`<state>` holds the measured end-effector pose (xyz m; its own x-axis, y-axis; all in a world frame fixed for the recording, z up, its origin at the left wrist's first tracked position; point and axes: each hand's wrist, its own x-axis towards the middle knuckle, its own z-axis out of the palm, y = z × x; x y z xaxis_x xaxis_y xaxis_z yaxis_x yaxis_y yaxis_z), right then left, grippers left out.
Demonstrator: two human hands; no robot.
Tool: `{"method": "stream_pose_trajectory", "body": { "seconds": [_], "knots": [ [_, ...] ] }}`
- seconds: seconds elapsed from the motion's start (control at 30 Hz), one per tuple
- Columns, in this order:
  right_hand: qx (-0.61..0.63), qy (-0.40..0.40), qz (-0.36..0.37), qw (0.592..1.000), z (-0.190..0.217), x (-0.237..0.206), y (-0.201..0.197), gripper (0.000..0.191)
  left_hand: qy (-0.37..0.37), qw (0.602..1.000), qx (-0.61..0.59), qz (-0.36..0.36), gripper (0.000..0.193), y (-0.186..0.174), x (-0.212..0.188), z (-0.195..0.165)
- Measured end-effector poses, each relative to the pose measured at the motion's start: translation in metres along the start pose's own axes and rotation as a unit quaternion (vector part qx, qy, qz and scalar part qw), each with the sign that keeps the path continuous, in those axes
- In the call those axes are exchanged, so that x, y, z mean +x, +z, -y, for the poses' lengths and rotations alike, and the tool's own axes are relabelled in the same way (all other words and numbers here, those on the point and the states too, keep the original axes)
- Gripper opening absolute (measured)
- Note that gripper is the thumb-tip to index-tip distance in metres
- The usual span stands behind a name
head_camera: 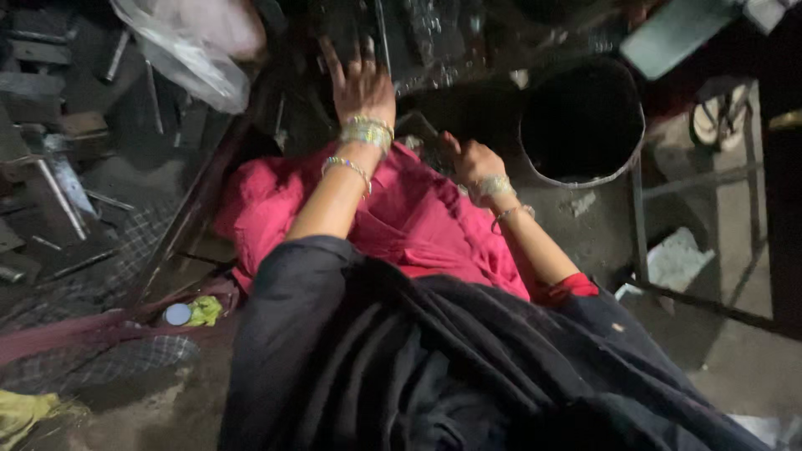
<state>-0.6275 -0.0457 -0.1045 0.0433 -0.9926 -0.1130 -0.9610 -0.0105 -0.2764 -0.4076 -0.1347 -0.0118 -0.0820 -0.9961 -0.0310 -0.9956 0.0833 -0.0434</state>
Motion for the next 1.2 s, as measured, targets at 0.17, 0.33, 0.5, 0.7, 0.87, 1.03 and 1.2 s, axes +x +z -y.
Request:
{"method": "stream_pose_trajectory", "body": {
  "seconds": [0.17,0.33,0.5,0.7,0.87,1.03,1.2],
  "knots": [
    [-0.075,-0.033,-0.04,0.996,0.016,0.021,-0.063,0.077,0.004,0.996,0.083,0.006,0.044,0.002,0.01,0.001],
    [-0.043,-0.039,-0.031,0.998,0.043,-0.008,-0.081,0.078,0.012,0.998,0.05,-0.047,0.048,0.009,0.016,0.0],
    [-0.084,-0.007,0.008,0.996,0.033,0.008,-0.073,0.079,0.006,0.985,-0.024,-0.168,0.044,0.02,0.018,-0.002],
    [-0.059,-0.072,-0.03,0.995,-0.005,0.014,-0.03,0.069,-0.017,0.993,0.057,-0.103,0.041,0.033,0.022,-0.002],
    [-0.051,0.006,0.051,0.997,0.002,-0.003,-0.017,0.06,-0.022,0.997,-0.009,-0.074,0.039,0.04,0.028,0.002],
    [-0.123,-0.152,-0.015,0.981,-0.004,0.027,-0.041,0.051,-0.014,0.984,0.018,-0.176,0.046,0.042,0.045,0.009],
    [-0.039,-0.053,-0.049,0.997,-0.004,0.004,-0.008,0.061,-0.031,0.992,-0.026,-0.121,0.041,0.037,0.063,0.016]
  ]
}}
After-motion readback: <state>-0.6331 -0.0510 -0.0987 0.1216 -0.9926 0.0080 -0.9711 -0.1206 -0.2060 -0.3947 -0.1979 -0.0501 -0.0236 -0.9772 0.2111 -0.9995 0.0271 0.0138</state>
